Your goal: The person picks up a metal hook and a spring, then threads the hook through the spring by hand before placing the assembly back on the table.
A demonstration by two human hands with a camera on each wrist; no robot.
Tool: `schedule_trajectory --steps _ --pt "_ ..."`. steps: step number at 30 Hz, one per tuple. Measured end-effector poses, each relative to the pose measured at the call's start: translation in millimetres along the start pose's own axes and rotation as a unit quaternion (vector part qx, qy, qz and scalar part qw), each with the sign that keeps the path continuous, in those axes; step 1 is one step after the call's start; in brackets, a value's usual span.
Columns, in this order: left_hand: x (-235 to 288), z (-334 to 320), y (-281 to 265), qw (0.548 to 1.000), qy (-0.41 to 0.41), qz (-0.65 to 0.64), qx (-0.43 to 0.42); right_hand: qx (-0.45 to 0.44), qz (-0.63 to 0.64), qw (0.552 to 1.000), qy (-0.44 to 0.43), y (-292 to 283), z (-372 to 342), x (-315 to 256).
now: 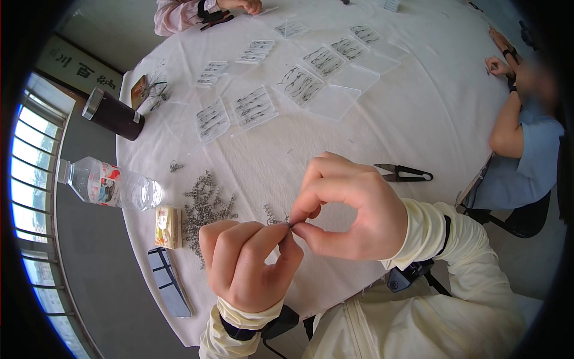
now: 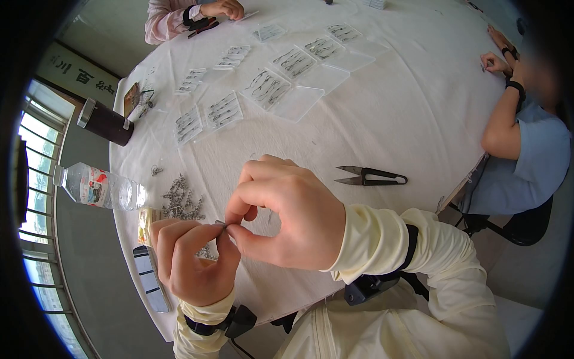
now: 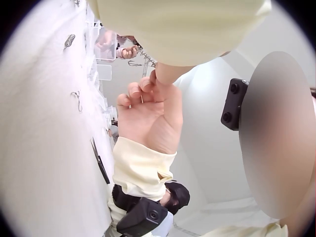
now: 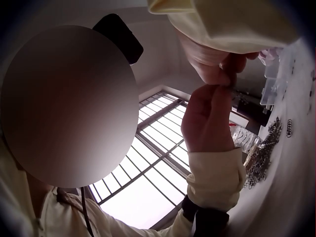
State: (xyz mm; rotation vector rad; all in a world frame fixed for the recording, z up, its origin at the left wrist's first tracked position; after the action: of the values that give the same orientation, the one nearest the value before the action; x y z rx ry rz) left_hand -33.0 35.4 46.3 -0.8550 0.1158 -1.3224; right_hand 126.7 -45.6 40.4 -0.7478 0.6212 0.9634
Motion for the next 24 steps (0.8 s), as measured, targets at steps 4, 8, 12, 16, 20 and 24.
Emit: schedule_trajectory --steps 4,8,12,16,20,24 --pt "2.6 0.6 -2.1 0.999 0.038 0.029 -0.007 -0.005 -0.007 1.0 -0.005 -1.2 -0.1 1.4" --pt "2.4 0.1 -1.9 0.998 0.053 0.04 -0.013 -0.008 -0.021 1.0 -0.017 -1.7 0.1 3.1" --pt "2.1 -0.8 0.5 0.998 0.048 0.027 -0.018 -0.01 -0.016 1.0 -0.015 -0.7 0.5 2.3" --pt "-0.1 -2.5 4.6 1.0 0.011 -0.021 -0.009 -0.008 0.016 1.0 0.003 1.0 -0.5 1.6" --pt "-0.8 -4.2 7.4 1.0 0.004 -0.028 -0.005 -0.013 0.044 0.999 0.025 0.6 -1.0 2.8" --pt "-0.4 -4.2 5.3 0.999 0.005 -0.044 0.001 -0.022 0.077 0.995 0.061 -1.6 -1.1 4.5"
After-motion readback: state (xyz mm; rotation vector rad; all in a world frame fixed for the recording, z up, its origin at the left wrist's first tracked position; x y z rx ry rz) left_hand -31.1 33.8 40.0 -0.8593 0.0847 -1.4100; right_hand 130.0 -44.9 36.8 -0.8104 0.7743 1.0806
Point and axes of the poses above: each hand's wrist, its own z-axis towards the middle knuckle, its own y-axis out of the palm, x = y × z, the point moved 2 cm from there along z, towards the middle knuckle, and after that the axes turned 9 degrees about -y, right-handed, at the moved point
